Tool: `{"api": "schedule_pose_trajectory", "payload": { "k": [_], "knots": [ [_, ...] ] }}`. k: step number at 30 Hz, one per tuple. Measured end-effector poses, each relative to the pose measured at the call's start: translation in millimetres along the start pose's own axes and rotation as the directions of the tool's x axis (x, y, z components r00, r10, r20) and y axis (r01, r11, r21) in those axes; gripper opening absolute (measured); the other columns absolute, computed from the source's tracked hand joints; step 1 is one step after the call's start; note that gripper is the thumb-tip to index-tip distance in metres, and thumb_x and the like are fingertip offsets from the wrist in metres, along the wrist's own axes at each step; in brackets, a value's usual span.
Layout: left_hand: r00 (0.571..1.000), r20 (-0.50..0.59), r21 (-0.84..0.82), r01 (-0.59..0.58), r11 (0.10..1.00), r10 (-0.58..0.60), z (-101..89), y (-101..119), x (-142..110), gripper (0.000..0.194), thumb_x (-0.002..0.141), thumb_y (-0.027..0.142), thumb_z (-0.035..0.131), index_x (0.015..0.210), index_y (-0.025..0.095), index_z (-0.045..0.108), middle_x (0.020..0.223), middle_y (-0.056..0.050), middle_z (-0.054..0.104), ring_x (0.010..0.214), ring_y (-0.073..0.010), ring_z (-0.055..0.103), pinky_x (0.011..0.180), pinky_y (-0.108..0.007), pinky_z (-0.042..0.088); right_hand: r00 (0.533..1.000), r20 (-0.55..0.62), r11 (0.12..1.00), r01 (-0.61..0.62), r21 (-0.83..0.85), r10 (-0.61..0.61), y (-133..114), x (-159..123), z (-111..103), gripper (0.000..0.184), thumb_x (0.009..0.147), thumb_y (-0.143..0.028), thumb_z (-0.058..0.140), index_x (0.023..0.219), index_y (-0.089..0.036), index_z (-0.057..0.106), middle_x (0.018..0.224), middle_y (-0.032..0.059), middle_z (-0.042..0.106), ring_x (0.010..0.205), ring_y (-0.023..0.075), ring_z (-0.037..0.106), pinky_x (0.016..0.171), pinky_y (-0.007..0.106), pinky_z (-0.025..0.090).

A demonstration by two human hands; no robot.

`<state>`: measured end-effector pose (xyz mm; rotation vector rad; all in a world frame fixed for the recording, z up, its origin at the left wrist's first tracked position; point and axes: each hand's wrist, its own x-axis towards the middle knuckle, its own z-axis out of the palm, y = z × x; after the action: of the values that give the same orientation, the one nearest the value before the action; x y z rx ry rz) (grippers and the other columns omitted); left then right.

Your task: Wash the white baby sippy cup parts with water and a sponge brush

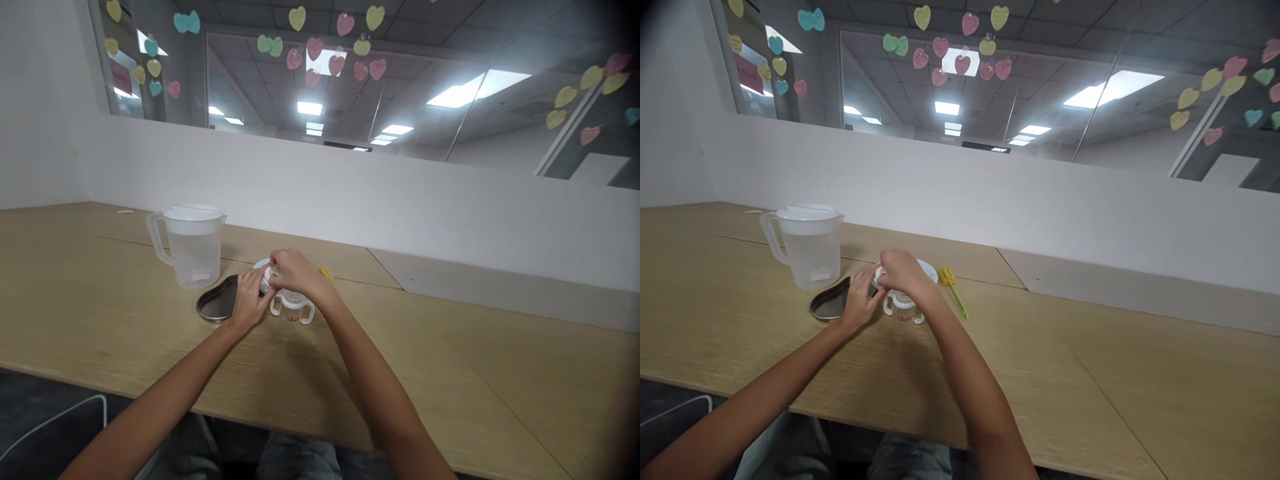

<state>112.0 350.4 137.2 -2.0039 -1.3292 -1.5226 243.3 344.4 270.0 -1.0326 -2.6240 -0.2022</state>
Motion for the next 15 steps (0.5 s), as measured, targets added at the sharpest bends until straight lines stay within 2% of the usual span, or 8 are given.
{"api": "schedule_pose_trajectory", "payload": {
  "k": [4,7,12,15],
  "knots": [
    [1.0,0.007,0.016,0.029,0.999,-0.029,2.4,-3,0,0.048,0.088,0.048,0.041,0.123,0.017,0.047,0.109,-0.01,0.06,0.102,-0.0226,0.052,0.088,-0.034,0.035,0.999,-0.037,0.999,0.028,-0.025,-0.029,6,6,12,0.02,0.068,-0.013,0.05,0.085,-0.012,0.06,0.076,0.0069,0.062,0.066,0.0138,0.048,0.055,0.024,0.023],
    [0.999,0.0,0.008,0.041,0.999,-0.041,2.8,-3,0,0.048,0.088,0.048,0.041,0.125,0.017,0.045,0.112,-0.009,0.059,0.103,-0.0225,0.051,0.089,-0.034,0.035,0.996,-0.084,0.999,0.029,0.019,-0.027,12,9,17,0.017,0.069,-0.013,0.047,0.082,-0.014,0.059,0.07,0.0042,0.06,0.06,0.0119,0.043,0.054,0.024,0.021],
    [0.997,-0.006,0.008,0.074,0.997,-0.074,1.6,-1,1,0.048,0.088,0.046,0.041,0.127,0.019,0.043,0.115,-0.009,0.057,0.104,-0.023,0.049,0.09,-0.035,0.035,0.987,-0.158,0.996,-0.023,0.09,0.037,14,12,24,0.014,0.071,-0.016,0.046,0.08,-0.015,0.057,0.066,0.0022,0.057,0.057,0.011,0.04,0.054,0.023,0.022],
    [0.995,-0.041,0.005,0.09,0.996,-0.09,0.7,-2,2,0.047,0.088,0.046,0.04,0.127,0.019,0.043,0.117,-0.01,0.056,0.105,-0.0237,0.049,0.09,-0.036,0.036,0.969,-0.232,0.989,-0.05,0.136,0.081,11,13,28,0.014,0.072,-0.016,0.046,0.081,-0.015,0.057,0.069,0.0028,0.059,0.059,0.0113,0.043,0.055,0.023,0.024]
  ]
}}
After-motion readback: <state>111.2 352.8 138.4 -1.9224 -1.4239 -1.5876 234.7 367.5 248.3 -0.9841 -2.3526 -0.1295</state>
